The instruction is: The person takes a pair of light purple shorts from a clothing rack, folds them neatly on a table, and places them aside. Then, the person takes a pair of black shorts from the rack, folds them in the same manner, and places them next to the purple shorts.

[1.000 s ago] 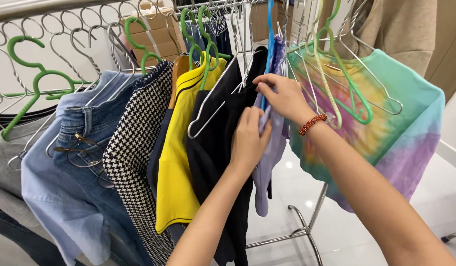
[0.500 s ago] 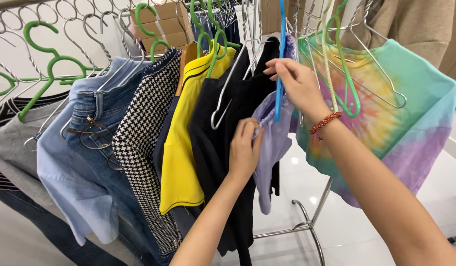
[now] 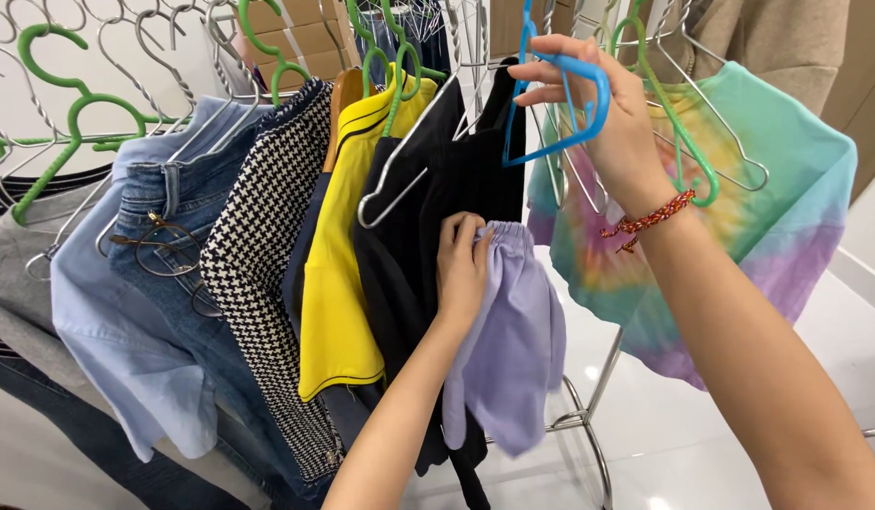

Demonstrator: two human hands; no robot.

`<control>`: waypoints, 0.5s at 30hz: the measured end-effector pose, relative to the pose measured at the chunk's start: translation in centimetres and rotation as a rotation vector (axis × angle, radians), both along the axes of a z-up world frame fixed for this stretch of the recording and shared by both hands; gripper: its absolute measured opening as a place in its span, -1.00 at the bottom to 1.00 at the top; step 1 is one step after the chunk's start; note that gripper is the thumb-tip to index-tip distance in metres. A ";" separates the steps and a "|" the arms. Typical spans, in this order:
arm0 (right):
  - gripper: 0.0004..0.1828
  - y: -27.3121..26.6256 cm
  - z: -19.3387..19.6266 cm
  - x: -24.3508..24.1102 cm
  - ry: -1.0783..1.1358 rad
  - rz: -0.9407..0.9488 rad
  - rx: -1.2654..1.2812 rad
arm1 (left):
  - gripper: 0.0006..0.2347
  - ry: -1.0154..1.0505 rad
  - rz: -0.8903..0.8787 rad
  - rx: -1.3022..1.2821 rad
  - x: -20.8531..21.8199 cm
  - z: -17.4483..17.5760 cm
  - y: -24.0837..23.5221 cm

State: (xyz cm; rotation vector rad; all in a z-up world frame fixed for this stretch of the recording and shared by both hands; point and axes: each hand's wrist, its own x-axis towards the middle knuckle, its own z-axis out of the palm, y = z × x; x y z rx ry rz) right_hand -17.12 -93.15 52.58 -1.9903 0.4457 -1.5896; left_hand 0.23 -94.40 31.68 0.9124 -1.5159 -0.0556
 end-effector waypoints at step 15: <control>-0.67 2.0 -5.1 -0.8 0.353 -0.538 -0.459 | -0.91 0.022 -0.067 -0.043 0.1 2.4 2.7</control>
